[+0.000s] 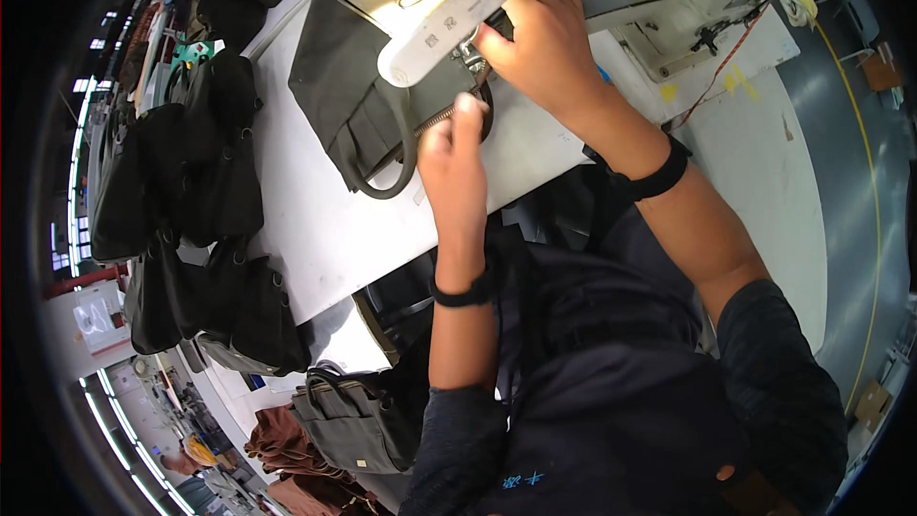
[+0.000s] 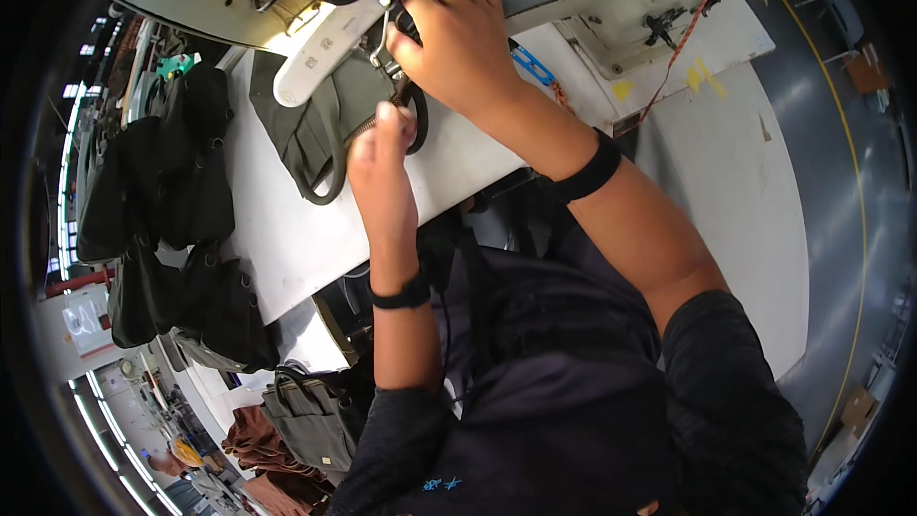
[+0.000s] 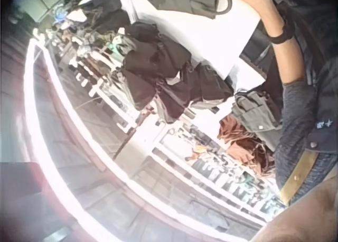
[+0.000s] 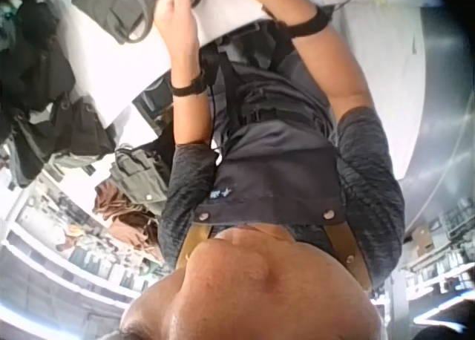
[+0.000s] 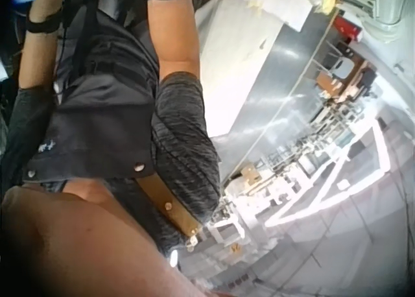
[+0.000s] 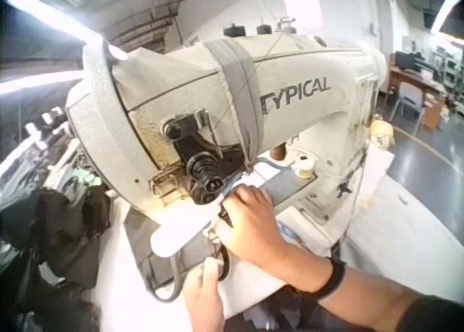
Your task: The person operates an industrial sewing machine to attach a zipper to a dark green fabric bag. They guide the bag under the needle, sew along the zipper track, and then use scissors to trim the excess thread. The person inspects the finished seam and the bag's handle before placing the item aside.
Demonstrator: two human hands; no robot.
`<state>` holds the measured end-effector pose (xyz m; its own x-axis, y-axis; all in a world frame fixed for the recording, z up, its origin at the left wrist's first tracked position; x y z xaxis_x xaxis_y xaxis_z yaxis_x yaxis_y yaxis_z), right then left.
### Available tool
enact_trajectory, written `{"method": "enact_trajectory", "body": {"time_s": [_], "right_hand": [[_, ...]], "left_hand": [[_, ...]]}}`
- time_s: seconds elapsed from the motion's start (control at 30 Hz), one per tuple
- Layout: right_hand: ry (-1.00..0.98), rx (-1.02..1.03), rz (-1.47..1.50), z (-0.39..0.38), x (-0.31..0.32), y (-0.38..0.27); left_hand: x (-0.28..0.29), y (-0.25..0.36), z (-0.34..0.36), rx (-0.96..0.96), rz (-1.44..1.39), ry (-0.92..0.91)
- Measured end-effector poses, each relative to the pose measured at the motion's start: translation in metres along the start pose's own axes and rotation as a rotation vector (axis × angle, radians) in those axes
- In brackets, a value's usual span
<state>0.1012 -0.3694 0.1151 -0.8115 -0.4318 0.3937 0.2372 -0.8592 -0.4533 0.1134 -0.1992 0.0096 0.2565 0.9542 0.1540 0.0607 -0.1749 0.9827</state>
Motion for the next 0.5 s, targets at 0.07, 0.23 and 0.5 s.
{"method": "enact_trajectory", "body": {"time_s": [0.07, 0.23, 0.5], "right_hand": [[0.013, 0.006, -0.007, -0.002, -0.003, -0.001], [-0.009, 0.04, 0.001, -0.003, 0.001, 0.01], [-0.036, -0.003, 0.045, -0.001, 0.003, -0.009]], "left_hand": [[0.002, 0.028, -0.03, -0.387, 0.2, -0.001], [0.015, 0.108, -0.063, -0.496, 0.55, 0.195], [0.01, 0.107, -0.011, -0.745, 0.785, 0.346]]}}
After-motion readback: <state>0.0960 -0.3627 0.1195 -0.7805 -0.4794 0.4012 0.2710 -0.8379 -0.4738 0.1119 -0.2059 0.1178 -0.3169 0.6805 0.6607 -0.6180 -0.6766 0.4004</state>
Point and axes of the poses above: each hand's wrist, its own z-axis towards the middle knuckle, its own x-axis out of the back of the hand, y = z × x, the point moved 10 cm from there along z, towards the middle knuckle, and after that the axes turned 7 degrees about z, right-handed, at the moved point
